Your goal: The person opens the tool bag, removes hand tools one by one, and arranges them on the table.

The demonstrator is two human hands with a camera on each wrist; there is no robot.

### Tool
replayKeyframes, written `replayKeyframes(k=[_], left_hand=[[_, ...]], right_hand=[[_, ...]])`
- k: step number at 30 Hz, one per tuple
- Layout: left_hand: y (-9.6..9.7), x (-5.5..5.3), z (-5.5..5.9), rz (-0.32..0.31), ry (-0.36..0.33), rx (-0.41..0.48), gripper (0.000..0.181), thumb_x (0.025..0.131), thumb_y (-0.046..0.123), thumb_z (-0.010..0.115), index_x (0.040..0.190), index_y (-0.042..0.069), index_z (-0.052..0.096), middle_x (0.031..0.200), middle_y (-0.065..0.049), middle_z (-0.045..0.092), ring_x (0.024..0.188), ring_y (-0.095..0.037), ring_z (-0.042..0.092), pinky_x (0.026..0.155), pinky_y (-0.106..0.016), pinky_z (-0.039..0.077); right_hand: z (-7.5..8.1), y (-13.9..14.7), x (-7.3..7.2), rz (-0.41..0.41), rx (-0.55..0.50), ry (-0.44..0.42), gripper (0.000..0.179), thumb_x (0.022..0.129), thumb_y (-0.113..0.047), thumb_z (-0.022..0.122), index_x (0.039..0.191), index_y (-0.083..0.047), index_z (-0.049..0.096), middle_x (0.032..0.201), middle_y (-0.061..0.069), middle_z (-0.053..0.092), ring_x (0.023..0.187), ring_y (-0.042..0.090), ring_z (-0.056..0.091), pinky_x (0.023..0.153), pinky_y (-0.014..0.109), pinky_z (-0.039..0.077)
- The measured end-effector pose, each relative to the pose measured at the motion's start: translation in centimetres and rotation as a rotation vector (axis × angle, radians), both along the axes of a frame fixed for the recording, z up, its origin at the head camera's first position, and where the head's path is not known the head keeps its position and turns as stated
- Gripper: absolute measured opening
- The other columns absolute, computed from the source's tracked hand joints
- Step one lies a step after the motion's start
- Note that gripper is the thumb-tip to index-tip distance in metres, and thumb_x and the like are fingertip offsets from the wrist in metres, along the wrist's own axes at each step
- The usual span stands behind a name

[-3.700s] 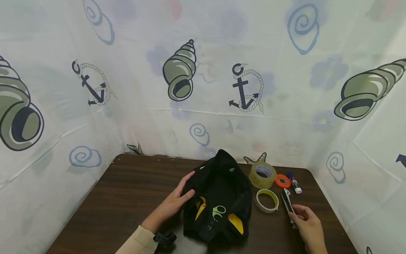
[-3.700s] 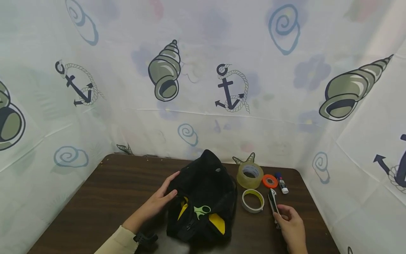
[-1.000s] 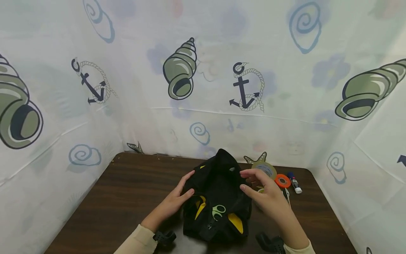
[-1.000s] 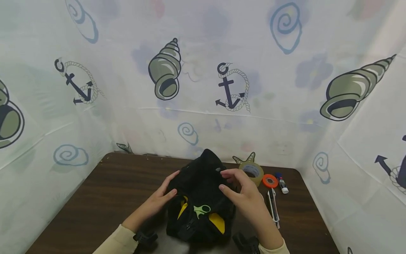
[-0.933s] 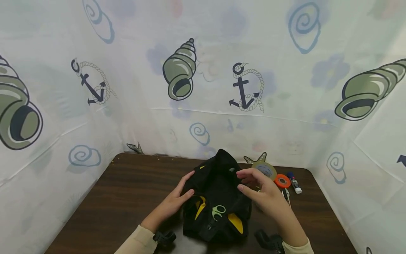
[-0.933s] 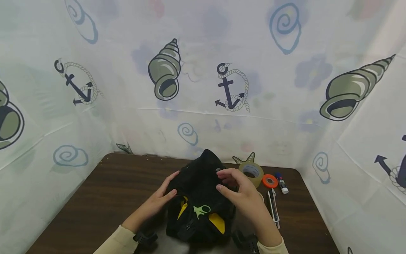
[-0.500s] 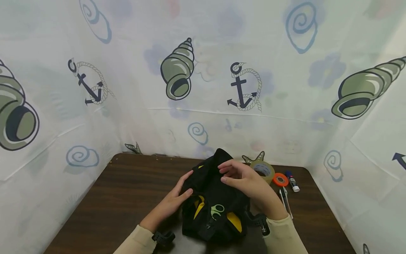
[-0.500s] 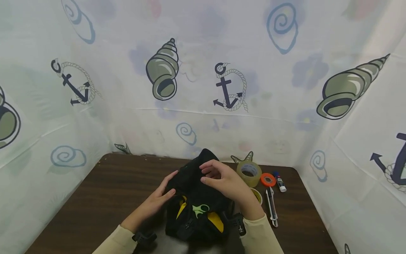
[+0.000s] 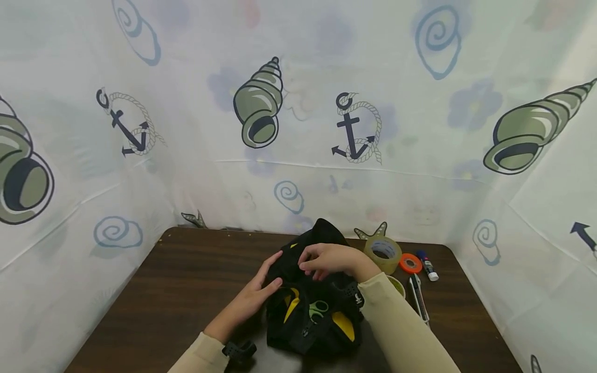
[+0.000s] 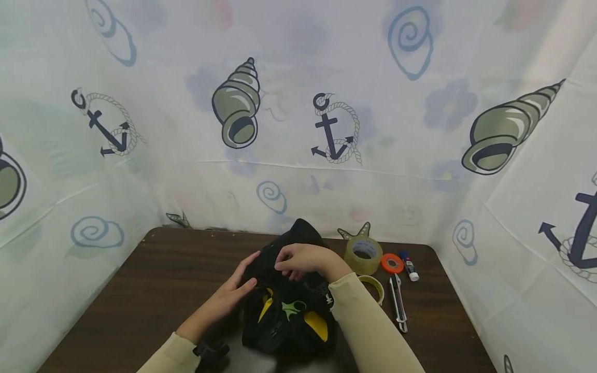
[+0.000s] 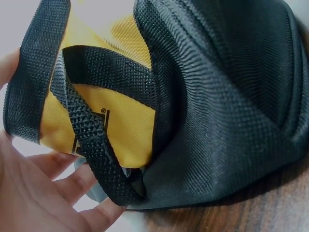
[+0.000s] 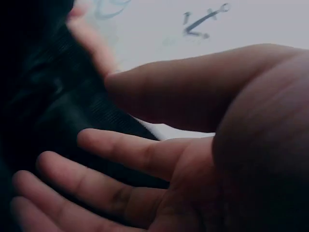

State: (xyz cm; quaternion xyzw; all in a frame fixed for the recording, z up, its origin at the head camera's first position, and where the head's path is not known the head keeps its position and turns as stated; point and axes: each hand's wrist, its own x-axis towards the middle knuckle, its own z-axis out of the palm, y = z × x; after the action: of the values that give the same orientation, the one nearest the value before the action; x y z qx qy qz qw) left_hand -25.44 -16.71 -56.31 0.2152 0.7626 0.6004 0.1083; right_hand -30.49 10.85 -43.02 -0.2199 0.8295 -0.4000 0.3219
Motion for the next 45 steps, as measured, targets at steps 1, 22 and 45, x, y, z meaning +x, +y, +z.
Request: replayKeyframes(k=[1, 22, 45], left_hand=[[0.0, 0.0, 0.1, 0.001, 0.001, 0.0, 0.067, 0.117, 0.036, 0.051, 0.172, 0.049, 0.016, 0.184, 0.005, 0.01, 0.17, -0.037, 0.014, 0.128, -0.081, 0.012], [0.2, 0.2, 0.3, 0.002, 0.002, 0.005, 0.066, 0.117, 0.034, 0.051, 0.171, 0.051, 0.016, 0.184, 0.007, 0.009, 0.171, -0.034, 0.009, 0.13, -0.079, 0.01], [0.1, 0.0, 0.0, 0.015, -0.001, 0.004, 0.066, 0.117, 0.033, 0.05, 0.172, 0.046, 0.017, 0.184, 0.005, 0.012, 0.17, -0.034, 0.013, 0.131, -0.077, 0.014]], right_hand=[[-0.4, -0.2, -0.2, -0.001, 0.028, -0.01, 0.024, 0.11, -0.029, 0.068, 0.124, -0.01, 0.071, 0.116, 0.015, 0.073, 0.097, 0.026, 0.076, 0.09, 0.042, 0.066], [-5.3, -0.8, -1.0, 0.026, 0.232, 0.154, 0.026, 0.109, -0.034, 0.066, 0.123, -0.013, 0.071, 0.115, 0.002, 0.072, 0.1, 0.019, 0.066, 0.095, 0.045, 0.057], [-8.4, 0.3, -2.4, -0.134, 0.153, 0.176, 0.06, 0.09, -0.002, 0.086, 0.143, -0.014, 0.061, 0.133, 0.019, 0.067, 0.106, 0.03, 0.064, 0.095, 0.052, 0.056]])
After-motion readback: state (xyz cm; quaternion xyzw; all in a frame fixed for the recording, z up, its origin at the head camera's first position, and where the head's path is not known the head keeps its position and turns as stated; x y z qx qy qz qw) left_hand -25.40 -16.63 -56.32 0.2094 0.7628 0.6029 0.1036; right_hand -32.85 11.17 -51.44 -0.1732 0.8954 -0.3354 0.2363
